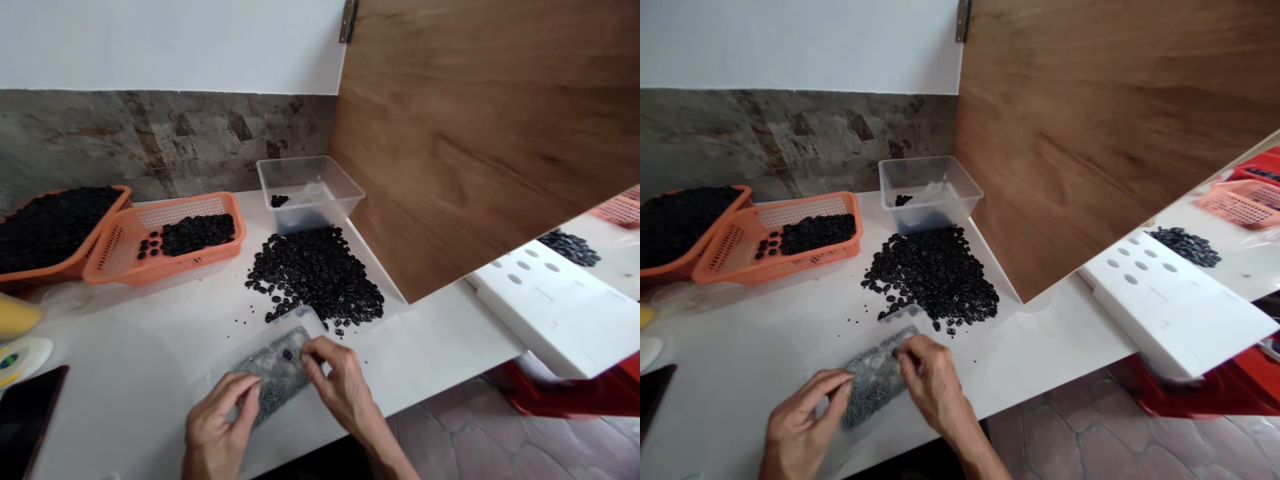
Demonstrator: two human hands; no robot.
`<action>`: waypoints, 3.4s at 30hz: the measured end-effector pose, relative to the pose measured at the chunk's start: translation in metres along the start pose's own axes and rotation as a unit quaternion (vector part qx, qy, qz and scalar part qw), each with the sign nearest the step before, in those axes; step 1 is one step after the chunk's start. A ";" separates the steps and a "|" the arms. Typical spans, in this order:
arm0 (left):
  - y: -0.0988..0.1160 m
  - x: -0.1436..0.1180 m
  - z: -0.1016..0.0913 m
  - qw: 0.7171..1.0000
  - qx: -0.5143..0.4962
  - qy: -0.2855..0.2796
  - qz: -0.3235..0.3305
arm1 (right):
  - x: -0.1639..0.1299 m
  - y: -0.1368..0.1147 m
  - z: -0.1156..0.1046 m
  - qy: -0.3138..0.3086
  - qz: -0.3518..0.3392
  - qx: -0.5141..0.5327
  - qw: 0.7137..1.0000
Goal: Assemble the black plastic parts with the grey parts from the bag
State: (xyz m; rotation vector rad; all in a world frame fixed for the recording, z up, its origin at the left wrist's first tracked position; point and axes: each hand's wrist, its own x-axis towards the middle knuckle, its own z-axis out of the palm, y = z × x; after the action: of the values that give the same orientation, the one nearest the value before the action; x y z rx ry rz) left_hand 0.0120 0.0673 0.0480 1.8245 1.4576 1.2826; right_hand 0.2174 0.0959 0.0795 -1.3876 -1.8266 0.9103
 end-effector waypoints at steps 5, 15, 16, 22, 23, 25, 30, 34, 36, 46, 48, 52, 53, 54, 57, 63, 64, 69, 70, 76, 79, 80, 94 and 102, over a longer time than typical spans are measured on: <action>-0.007 0.005 -0.016 0.887 -0.317 0.078 -0.327 | 0.025 0.024 -0.001 -0.032 -0.057 -0.120 0.991; 0.012 0.009 -0.004 0.805 -0.443 0.004 -0.395 | 0.035 0.043 0.042 -0.004 -0.143 -0.116 0.983; 0.012 0.008 -0.003 0.806 -0.443 0.003 -0.393 | 0.033 0.045 0.040 0.002 -0.145 -0.112 0.983; 0.012 0.007 -0.001 0.800 -0.454 0.011 -0.392 | 0.033 0.040 0.031 -0.027 -0.122 -0.093 0.988; 0.012 0.007 -0.001 0.797 -0.458 0.012 -0.393 | 0.035 0.036 0.030 -0.048 -0.115 -0.090 0.988; 0.012 0.008 0.000 0.792 -0.464 0.018 -0.396 | 0.040 0.029 0.027 -0.085 -0.098 -0.083 0.988; 0.016 0.011 0.002 0.793 -0.457 0.042 -0.401 | 0.047 0.020 0.014 -0.116 -0.027 -0.064 0.991; 0.018 0.013 0.006 0.795 -0.451 0.031 -0.404 | 0.041 0.014 0.012 -0.154 0.072 0.172 0.970; 0.018 0.012 0.010 0.797 -0.452 0.024 -0.401 | 0.035 0.008 0.016 -0.143 0.114 0.337 0.924; 0.019 0.005 0.021 0.808 -0.440 -0.001 -0.393 | 0.008 -0.003 0.035 0.030 0.000 0.198 0.980; 0.019 0.005 0.019 0.816 -0.421 0.007 -0.395 | 0.005 -0.004 0.031 -0.003 -0.032 0.116 0.993; 0.020 0.004 0.018 0.832 -0.395 0.013 -0.389 | -0.001 -0.009 0.023 -0.039 -0.046 0.054 0.997; 0.021 0.004 0.018 0.833 -0.395 0.015 -0.388 | -0.002 -0.010 0.022 -0.042 -0.041 0.056 0.997; 0.022 0.004 0.018 0.831 -0.399 0.017 -0.386 | -0.003 -0.011 0.022 -0.040 -0.033 0.071 0.996; 0.023 0.004 0.019 0.824 -0.421 0.025 -0.378 | -0.006 -0.013 0.025 -0.015 0.014 0.206 0.978; 0.024 0.002 0.023 0.837 -0.417 0.077 -0.345 | -0.009 -0.018 0.040 -0.001 0.097 0.489 0.867; 0.024 0.001 0.023 0.843 -0.411 0.083 -0.337 | -0.009 -0.020 0.041 0.002 0.099 0.499 0.861; 0.024 -0.002 0.024 0.867 -0.382 0.096 -0.305 | -0.009 -0.023 0.045 0.012 0.098 0.498 0.861; 0.024 -0.002 0.024 0.871 -0.378 0.098 -0.299 | -0.009 -0.023 0.046 0.015 0.098 0.502 0.859; 0.023 -0.003 0.026 0.886 -0.354 0.115 -0.275 | -0.010 -0.021 0.048 0.023 0.093 0.497 0.862; 0.021 -0.003 0.026 0.900 -0.343 0.115 -0.244 | -0.010 -0.022 0.049 0.028 0.087 0.476 0.874; 0.020 -0.003 0.026 0.906 -0.337 0.111 -0.231 | -0.010 -0.022 0.049 0.030 0.085 0.472 0.877; 0.018 -0.005 0.025 0.928 -0.312 0.086 -0.185 | -0.012 -0.019 0.053 0.041 0.076 0.478 0.874; 0.022 -0.003 0.025 0.945 -0.278 0.081 -0.152 | -0.012 -0.017 0.055 0.047 0.075 0.474 0.876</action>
State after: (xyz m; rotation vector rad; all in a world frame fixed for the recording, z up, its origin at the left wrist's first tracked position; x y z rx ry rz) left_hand 0.0441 0.0620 0.0534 1.1061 1.2257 1.5116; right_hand 0.1657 0.0732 0.0631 -0.8943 -0.9283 1.5062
